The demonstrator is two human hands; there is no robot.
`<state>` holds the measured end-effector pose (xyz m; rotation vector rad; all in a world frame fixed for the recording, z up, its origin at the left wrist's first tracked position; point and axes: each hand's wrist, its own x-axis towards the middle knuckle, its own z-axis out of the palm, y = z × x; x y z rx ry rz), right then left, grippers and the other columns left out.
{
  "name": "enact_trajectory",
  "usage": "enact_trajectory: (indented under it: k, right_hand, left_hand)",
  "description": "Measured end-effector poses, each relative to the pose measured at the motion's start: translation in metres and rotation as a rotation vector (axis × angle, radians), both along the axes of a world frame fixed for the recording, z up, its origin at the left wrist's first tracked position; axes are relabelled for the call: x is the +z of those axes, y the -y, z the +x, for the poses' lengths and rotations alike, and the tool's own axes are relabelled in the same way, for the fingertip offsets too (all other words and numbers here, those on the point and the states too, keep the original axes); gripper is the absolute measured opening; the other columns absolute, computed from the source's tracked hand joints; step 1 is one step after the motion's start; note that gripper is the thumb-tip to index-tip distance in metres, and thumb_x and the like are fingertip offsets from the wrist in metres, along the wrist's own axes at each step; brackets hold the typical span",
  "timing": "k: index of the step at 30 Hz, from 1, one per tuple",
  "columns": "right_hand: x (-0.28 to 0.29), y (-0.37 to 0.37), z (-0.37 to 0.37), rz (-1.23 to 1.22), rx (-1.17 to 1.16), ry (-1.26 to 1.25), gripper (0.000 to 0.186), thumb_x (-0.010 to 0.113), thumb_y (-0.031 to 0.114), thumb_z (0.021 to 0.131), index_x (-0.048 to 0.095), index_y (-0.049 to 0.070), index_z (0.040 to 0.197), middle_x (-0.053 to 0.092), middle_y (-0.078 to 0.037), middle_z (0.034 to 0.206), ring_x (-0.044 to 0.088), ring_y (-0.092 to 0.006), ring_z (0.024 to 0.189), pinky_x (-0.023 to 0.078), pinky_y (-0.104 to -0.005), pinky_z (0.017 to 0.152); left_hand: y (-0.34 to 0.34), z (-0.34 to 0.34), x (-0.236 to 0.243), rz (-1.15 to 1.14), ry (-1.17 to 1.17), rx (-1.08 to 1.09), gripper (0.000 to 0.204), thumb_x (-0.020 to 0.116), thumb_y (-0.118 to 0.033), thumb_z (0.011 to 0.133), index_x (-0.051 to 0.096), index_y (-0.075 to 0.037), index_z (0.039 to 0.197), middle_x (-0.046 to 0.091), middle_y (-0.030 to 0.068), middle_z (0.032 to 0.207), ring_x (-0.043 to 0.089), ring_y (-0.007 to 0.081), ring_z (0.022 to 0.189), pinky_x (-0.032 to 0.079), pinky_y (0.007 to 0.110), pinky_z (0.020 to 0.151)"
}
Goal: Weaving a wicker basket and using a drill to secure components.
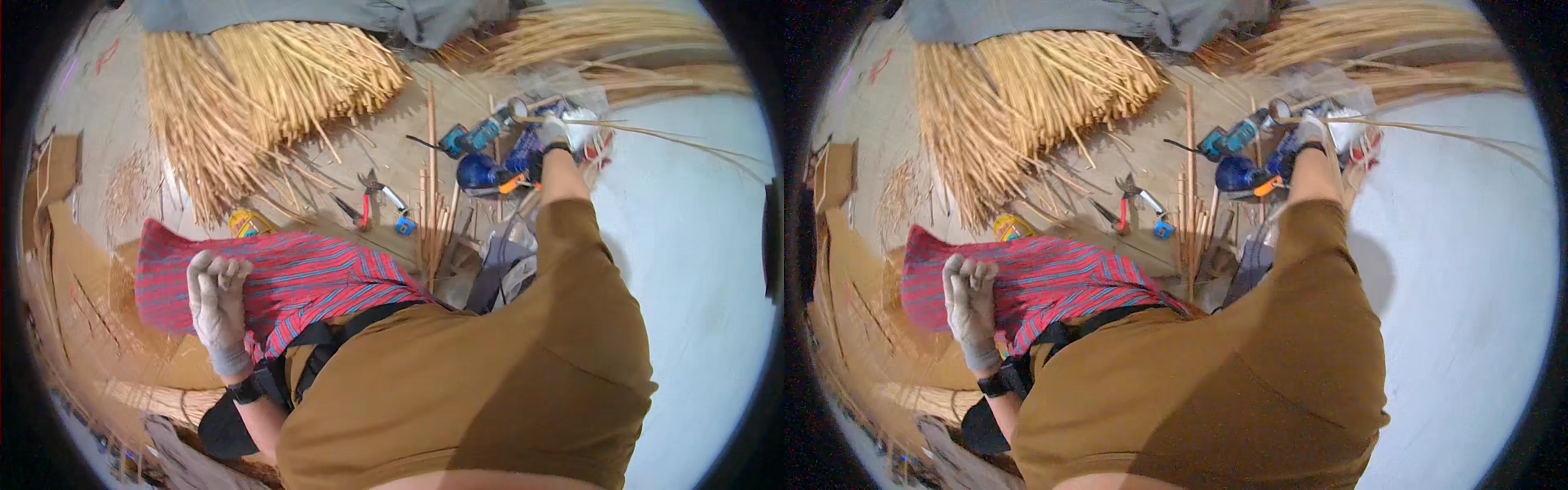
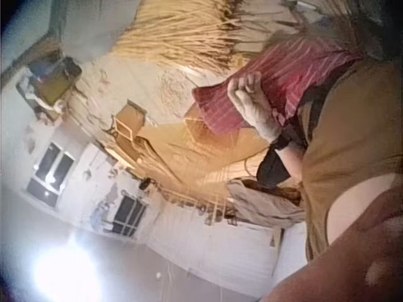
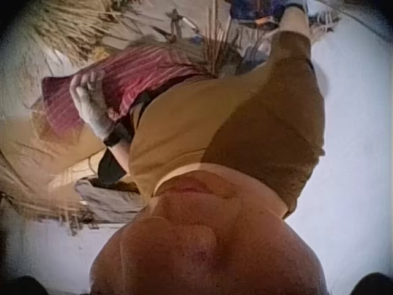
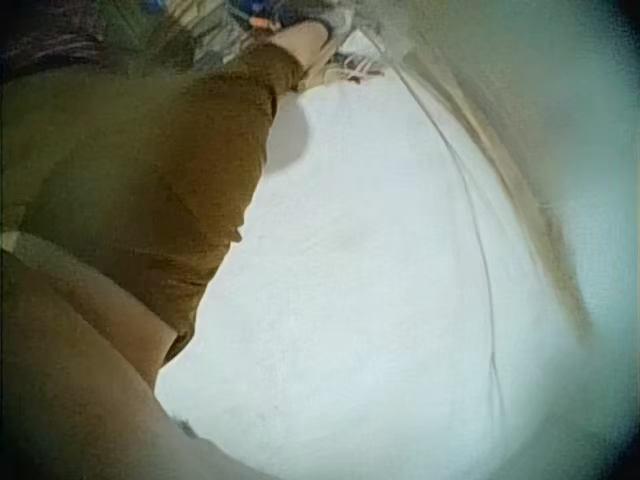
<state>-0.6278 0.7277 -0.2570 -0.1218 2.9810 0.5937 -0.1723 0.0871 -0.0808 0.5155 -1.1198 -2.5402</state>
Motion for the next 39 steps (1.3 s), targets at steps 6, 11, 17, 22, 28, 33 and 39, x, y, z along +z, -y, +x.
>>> enact_trajectory:
  k: [6,11,17,22,28,33,39]
  right_hand:
    - [0.148,0.069,-0.025,0.233,0.254,-0.183,0.040,0.058,0.034,0.096,0.066,0.004,0.120,0.068,-0.015,0.121,0.065,-0.0270,0.107,0.054,-0.0396,0.087]
    - [0.245,0.278,-0.029,-1.616,0.029,0.022,0.043,0.051,0.032,0.104,0.058,0.001,0.132,0.061,-0.011,0.128,0.059,-0.0179,0.114,0.052,-0.0335,0.094]
    - [0.308,0.512,0.177,-1.666,0.874,0.623,0.041,0.050,0.033,0.104,0.061,0.000,0.125,0.064,-0.013,0.123,0.061,-0.0237,0.112,0.050,-0.0373,0.096]
    - [0.304,0.614,0.357,-1.380,1.583,1.179,0.021,0.059,0.015,0.094,0.069,-0.002,0.102,0.068,-0.020,0.112,0.064,-0.0325,0.110,0.049,-0.0446,0.097]
    - [0.263,0.674,0.478,-0.579,1.980,1.472,0.033,0.067,0.013,0.087,0.068,0.008,0.119,0.060,-0.019,0.130,0.058,-0.0367,0.120,0.048,-0.0416,0.101]
    - [0.193,0.752,0.521,-0.389,2.086,0.857,0.050,0.071,0.024,0.086,0.059,0.013,0.134,0.060,-0.016,0.130,0.057,-0.0350,0.122,0.048,-0.0415,0.100]
    - [0.064,0.897,0.554,-0.542,1.667,0.644,0.024,0.058,0.021,0.094,0.062,0.015,0.117,0.064,-0.013,0.119,0.063,-0.0375,0.107,0.052,-0.0443,0.088]
  left_hand:
    - [0.009,0.021,-0.014,0.078,-0.005,0.000,0.037,0.051,-0.020,0.103,0.047,0.000,0.133,0.059,0.0146,0.113,0.060,0.0294,0.108,0.047,0.053,0.101]
    - [0.012,0.021,-0.014,0.001,-0.113,-0.090,0.042,0.056,-0.026,0.102,0.047,0.002,0.132,0.063,0.0125,0.113,0.063,0.0253,0.109,0.050,0.046,0.099]
    - [0.018,0.067,-0.013,0.140,-0.335,-0.054,0.047,0.055,-0.032,0.102,0.045,-0.002,0.137,0.059,0.0146,0.121,0.061,0.0275,0.113,0.049,0.048,0.100]
    - [0.048,0.152,-0.037,0.439,-0.598,0.242,0.076,0.055,-0.056,0.094,0.035,-0.004,0.147,0.053,0.0214,0.133,0.053,0.0346,0.124,0.044,0.055,0.106]
    - [0.070,0.213,-0.122,0.626,-0.250,1.035,0.043,0.049,-0.045,0.102,0.059,-0.007,0.120,0.065,0.0085,0.094,0.064,0.0247,0.080,0.054,0.041,0.071]
    - [0.077,0.237,-0.161,0.798,-0.178,1.326,0.036,0.047,-0.041,0.104,0.067,-0.010,0.106,0.057,-0.0007,0.072,0.053,0.0132,0.059,0.049,0.033,0.052]
    - [0.074,0.243,-0.168,0.859,-0.093,1.319,0.032,0.052,-0.037,0.103,0.069,-0.010,0.105,0.056,-0.0002,0.070,0.049,0.0110,0.051,0.045,0.026,0.046]
